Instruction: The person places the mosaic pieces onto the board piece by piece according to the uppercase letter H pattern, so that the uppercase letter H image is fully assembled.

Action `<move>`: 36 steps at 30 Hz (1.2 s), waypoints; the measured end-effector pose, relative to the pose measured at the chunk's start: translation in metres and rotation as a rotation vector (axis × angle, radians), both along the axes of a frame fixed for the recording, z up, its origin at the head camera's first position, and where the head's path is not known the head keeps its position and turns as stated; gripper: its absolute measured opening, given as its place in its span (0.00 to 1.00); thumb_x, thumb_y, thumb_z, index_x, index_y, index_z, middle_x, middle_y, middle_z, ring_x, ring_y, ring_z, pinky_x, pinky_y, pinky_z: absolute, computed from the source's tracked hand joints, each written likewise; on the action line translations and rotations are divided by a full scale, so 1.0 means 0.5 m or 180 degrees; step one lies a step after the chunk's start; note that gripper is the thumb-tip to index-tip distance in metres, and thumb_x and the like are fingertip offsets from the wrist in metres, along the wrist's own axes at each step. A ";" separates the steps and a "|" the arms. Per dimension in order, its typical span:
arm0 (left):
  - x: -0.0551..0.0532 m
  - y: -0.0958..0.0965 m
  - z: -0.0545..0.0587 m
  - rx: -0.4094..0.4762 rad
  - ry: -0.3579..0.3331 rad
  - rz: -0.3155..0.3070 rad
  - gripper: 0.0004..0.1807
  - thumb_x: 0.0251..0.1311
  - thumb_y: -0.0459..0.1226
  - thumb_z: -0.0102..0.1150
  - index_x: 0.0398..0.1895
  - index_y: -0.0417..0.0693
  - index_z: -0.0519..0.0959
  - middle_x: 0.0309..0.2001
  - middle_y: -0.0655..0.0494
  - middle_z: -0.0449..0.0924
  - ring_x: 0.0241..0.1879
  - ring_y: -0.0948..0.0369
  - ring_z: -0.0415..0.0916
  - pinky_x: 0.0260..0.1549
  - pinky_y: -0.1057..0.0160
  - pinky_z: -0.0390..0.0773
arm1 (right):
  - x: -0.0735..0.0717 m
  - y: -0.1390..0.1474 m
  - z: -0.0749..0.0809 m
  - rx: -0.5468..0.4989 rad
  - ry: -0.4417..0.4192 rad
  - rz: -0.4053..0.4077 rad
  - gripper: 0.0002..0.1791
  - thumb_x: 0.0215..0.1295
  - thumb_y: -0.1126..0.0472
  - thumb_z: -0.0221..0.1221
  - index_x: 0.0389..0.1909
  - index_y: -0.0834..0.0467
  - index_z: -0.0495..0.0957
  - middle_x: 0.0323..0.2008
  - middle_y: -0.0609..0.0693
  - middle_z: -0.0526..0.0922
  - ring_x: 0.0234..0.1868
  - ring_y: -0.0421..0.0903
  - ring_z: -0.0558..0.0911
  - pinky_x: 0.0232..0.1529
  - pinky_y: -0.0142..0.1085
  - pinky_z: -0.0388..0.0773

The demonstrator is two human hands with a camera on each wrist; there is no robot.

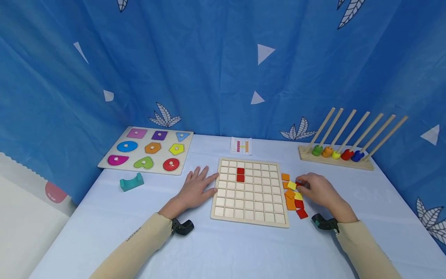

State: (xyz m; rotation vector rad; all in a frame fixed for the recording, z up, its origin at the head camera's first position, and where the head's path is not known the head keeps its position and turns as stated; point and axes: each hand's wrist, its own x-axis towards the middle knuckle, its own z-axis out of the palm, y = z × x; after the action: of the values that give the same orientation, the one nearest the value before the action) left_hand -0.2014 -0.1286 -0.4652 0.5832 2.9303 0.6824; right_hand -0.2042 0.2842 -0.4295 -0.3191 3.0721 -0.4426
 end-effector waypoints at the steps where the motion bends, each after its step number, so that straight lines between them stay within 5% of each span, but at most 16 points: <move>1: 0.000 0.000 -0.001 -0.0011 -0.0008 0.0001 0.33 0.72 0.52 0.53 0.78 0.58 0.64 0.82 0.40 0.50 0.82 0.36 0.39 0.77 0.31 0.42 | 0.000 0.000 0.000 0.0007 0.0007 -0.0016 0.19 0.60 0.63 0.70 0.51 0.66 0.84 0.37 0.56 0.85 0.36 0.47 0.78 0.43 0.47 0.85; 36: 0.003 0.000 0.000 0.0021 0.0033 -0.0027 0.33 0.71 0.52 0.53 0.78 0.58 0.65 0.81 0.40 0.52 0.81 0.35 0.40 0.76 0.30 0.42 | -0.005 0.024 -0.015 -0.0112 0.0009 -0.0281 0.19 0.55 0.63 0.72 0.47 0.68 0.85 0.40 0.60 0.84 0.41 0.54 0.79 0.47 0.53 0.84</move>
State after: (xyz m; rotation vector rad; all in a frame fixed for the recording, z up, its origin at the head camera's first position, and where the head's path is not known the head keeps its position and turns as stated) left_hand -0.1998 -0.1286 -0.4651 0.6013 2.9347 0.6903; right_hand -0.2067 0.2964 -0.4370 -0.1854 3.0934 -0.5002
